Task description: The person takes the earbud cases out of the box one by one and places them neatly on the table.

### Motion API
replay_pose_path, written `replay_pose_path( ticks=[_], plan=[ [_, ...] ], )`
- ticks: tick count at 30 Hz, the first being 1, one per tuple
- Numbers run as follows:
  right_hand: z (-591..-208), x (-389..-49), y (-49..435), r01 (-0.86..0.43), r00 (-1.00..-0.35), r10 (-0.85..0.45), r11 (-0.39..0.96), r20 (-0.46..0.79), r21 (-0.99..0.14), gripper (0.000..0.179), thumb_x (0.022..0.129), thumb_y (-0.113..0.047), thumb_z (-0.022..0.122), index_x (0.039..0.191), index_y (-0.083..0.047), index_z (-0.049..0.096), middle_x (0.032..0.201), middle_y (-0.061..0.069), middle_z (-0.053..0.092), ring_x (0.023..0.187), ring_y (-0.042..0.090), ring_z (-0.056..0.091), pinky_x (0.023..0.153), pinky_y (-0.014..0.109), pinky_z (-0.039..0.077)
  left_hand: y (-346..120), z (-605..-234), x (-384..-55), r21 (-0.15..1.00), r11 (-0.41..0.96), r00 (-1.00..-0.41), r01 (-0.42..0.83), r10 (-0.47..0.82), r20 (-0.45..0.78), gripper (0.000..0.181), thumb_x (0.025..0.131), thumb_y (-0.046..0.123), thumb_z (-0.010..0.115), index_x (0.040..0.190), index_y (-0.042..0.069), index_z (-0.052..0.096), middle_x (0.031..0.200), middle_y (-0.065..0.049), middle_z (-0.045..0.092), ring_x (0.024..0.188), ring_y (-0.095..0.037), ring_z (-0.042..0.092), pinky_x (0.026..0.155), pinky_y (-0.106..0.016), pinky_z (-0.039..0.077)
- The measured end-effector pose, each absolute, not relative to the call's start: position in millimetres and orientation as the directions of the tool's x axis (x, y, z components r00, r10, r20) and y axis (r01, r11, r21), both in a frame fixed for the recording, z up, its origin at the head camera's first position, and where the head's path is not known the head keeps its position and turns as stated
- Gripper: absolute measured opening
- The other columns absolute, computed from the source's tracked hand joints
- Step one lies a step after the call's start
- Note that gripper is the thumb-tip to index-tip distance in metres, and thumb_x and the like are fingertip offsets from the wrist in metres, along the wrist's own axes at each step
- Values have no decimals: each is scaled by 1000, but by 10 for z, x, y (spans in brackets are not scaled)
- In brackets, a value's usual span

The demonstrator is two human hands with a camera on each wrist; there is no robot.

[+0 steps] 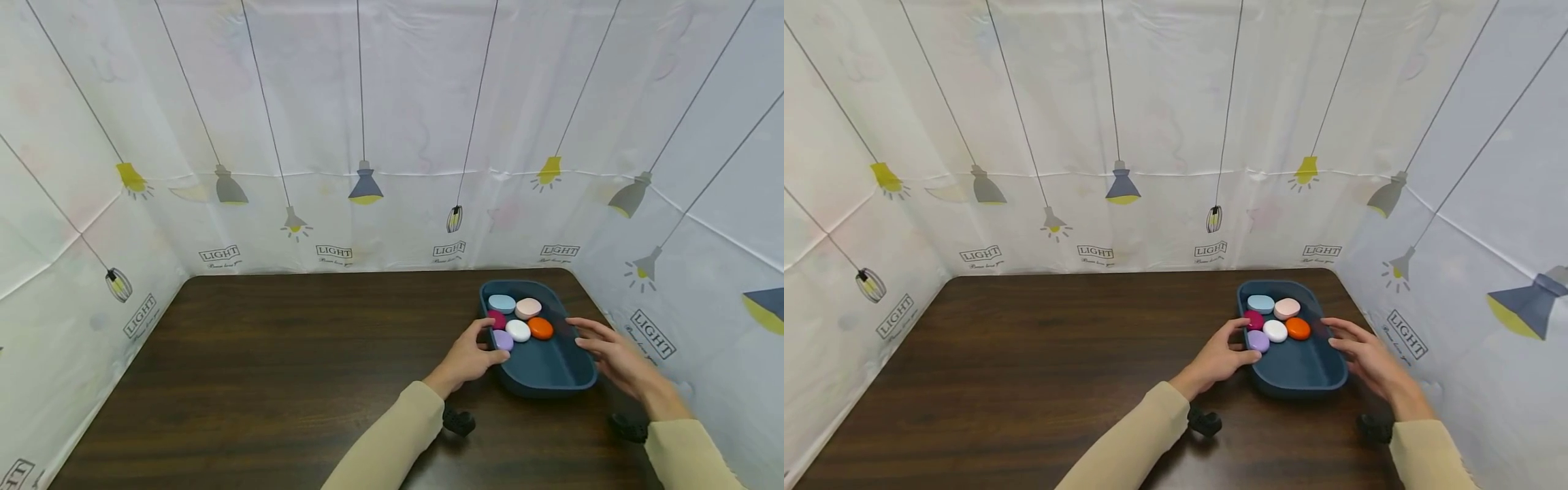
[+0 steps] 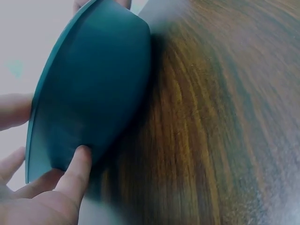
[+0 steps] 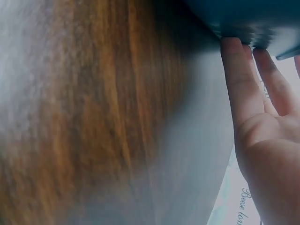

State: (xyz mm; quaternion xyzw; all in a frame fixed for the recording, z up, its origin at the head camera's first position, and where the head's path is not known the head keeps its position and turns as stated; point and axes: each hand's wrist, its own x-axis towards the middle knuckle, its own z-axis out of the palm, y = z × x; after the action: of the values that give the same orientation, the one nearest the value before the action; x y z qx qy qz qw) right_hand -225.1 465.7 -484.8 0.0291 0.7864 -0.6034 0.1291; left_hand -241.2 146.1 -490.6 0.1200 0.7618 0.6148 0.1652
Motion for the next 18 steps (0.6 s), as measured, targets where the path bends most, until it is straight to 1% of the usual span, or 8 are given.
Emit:
replay_pose_path(
  ticks=[4,7,9,11,18],
  plan=[
    [-4843,-2270,4619,209,-964,-107,265,-244,-941,64,106,-32,55,161,-13,26,167,27,0,144,49,23,97,45,52,1432,-4909,-2425,977,213,-917,-24,383,-106,62,90,21,80,145,29,52,144,-1,52,116,-24,61,96,-42,54],
    [-4843,-2286,4588,207,-963,-113,261,-243,-943,65,105,-31,56,161,-12,26,167,26,-1,146,52,17,105,57,44,1403,-4906,-2436,978,208,-920,-28,378,-106,62,89,20,80,144,27,52,144,-1,52,116,-24,61,97,-43,54],
    [-4847,-2292,4572,203,-964,-117,265,-240,-943,66,105,-30,56,161,-11,26,167,26,-3,147,53,13,107,64,38,1387,-4897,-2436,978,204,-920,-33,376,-110,62,89,19,80,145,26,52,144,-1,52,116,-24,61,97,-43,54],
    [-4847,-2292,4549,204,-964,-115,265,-242,-942,66,105,-30,57,160,-11,26,167,25,-3,148,54,12,107,66,36,1369,-4888,-2432,978,204,-920,-43,373,-118,63,89,18,80,145,26,52,144,-1,52,115,-24,61,98,-44,54],
    [-4838,-2279,4501,198,-965,-118,263,-235,-944,65,105,-29,57,160,-11,27,167,26,-1,147,53,15,106,66,39,1332,-4872,-2426,978,200,-917,-60,375,-133,67,88,16,81,146,25,50,146,-4,50,117,-26,62,99,-46,53]
  ],
)
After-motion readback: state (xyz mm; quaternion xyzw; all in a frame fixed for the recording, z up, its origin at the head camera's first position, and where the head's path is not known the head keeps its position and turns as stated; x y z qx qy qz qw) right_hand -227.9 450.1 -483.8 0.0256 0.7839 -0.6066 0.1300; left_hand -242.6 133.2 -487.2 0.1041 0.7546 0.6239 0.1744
